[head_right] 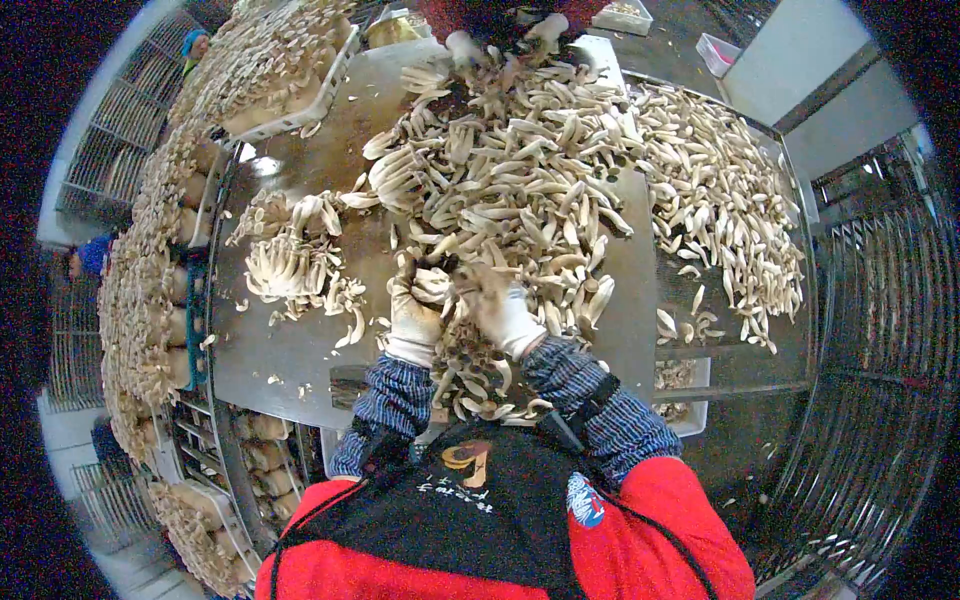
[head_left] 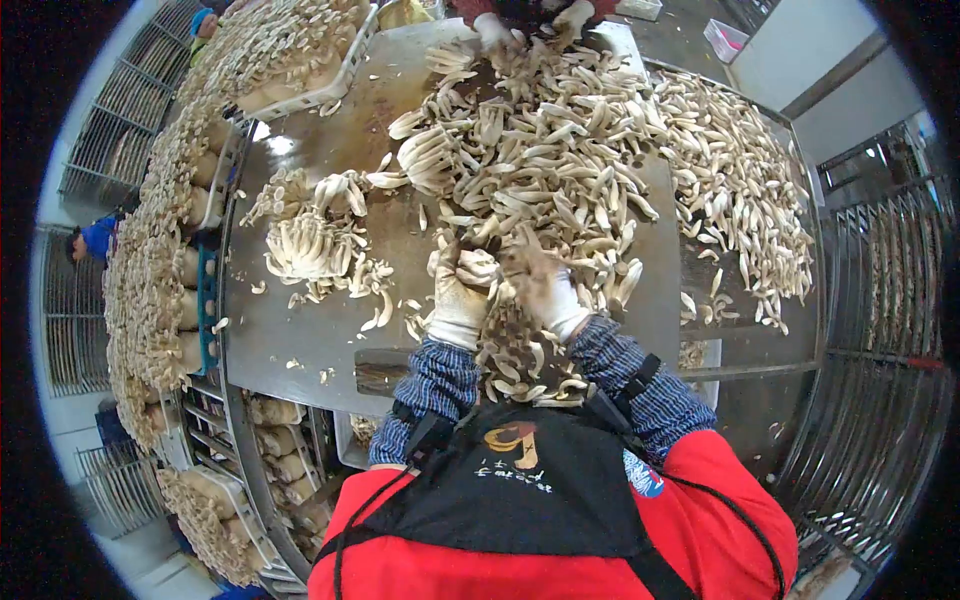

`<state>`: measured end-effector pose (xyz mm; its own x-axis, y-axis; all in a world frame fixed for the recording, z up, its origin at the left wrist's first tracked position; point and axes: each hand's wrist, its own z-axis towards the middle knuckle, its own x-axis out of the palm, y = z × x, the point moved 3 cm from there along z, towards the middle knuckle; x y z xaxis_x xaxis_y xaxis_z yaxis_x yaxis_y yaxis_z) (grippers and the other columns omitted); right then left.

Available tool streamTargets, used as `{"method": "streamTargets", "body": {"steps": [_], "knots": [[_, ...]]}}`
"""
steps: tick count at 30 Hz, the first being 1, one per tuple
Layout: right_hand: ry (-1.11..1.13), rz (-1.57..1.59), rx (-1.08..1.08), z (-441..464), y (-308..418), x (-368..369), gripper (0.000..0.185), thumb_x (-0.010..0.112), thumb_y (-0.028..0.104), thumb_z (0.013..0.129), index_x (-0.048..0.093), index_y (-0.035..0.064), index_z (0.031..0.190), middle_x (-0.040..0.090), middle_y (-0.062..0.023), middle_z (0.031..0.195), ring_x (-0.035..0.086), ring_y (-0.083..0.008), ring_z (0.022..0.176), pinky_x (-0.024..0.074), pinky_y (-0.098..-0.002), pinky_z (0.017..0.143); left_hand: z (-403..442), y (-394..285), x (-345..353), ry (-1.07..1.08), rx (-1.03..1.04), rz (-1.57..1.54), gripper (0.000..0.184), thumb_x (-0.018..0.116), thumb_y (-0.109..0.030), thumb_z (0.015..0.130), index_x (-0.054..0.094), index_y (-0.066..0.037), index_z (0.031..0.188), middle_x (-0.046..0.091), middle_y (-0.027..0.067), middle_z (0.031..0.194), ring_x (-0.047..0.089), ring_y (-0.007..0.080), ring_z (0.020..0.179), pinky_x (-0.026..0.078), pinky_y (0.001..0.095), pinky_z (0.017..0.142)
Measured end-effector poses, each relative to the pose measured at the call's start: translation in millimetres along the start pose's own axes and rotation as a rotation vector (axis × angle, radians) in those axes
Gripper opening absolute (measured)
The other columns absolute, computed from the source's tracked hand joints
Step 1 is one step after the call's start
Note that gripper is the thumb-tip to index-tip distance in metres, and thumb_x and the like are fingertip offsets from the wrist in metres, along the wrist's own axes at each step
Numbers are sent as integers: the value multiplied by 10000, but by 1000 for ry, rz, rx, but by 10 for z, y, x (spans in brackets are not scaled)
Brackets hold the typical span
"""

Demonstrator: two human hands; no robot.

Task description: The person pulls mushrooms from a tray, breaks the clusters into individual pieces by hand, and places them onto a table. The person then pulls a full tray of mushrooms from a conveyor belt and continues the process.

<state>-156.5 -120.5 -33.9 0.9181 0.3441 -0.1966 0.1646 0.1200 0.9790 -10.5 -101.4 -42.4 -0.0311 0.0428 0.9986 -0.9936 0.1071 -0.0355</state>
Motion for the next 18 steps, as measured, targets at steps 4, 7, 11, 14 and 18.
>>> {"method": "streamTargets", "body": {"steps": [4, 7, 11, 14, 18], "knots": [[61, -167, -71, 34, 286, -108, 401, 656, 231, 865, 559, 43, 1206, 624, -204, 1124, 603, -340, 1055, 473, -392, 904, -20, 102, 91, -553, 241, 172, 324, 606, -417, 910, 620, -117, 1030, 631, 6, 880, 627, 148, 855, 524, 298, 804], [252, -123, 156, 66, 265, -144, 601, 681, 363, 831, 481, 53, 1305, 612, -212, 1170, 618, -326, 1043, 483, -392, 890, -118, 125, 263, -210, -13, 847, 481, 509, -533, 930, 509, -128, 1188, 613, 10, 1017, 601, 143, 943, 509, 319, 849], [118, -37, 71, 86, -469, -21, 523, 678, 378, 831, 568, 49, 1222, 608, -218, 1178, 614, -333, 1052, 478, -387, 899, -209, 234, 486, -349, -15, 1140, 458, 530, -503, 934, 515, -107, 1162, 586, 6, 1000, 577, 107, 900, 497, 283, 812], [189, 16, 189, 56, -159, -112, 548, 671, 360, 833, 538, 24, 1246, 600, -237, 1183, 609, -347, 1057, 474, -393, 910, -305, 130, 130, -405, -123, 997, 390, 538, -444, 952, 542, -89, 1112, 594, 2, 944, 571, 105, 871, 491, 273, 776], [-18, -126, 167, -4, 8, -129, 552, 652, 340, 849, 519, -15, 1252, 597, -254, 1174, 613, -353, 1038, 471, -397, 913, -327, 180, 92, -391, -65, 871, 278, 546, -344, 967, 593, -82, 1046, 629, 0, 886, 600, 127, 846, 504, 284, 745]]}}
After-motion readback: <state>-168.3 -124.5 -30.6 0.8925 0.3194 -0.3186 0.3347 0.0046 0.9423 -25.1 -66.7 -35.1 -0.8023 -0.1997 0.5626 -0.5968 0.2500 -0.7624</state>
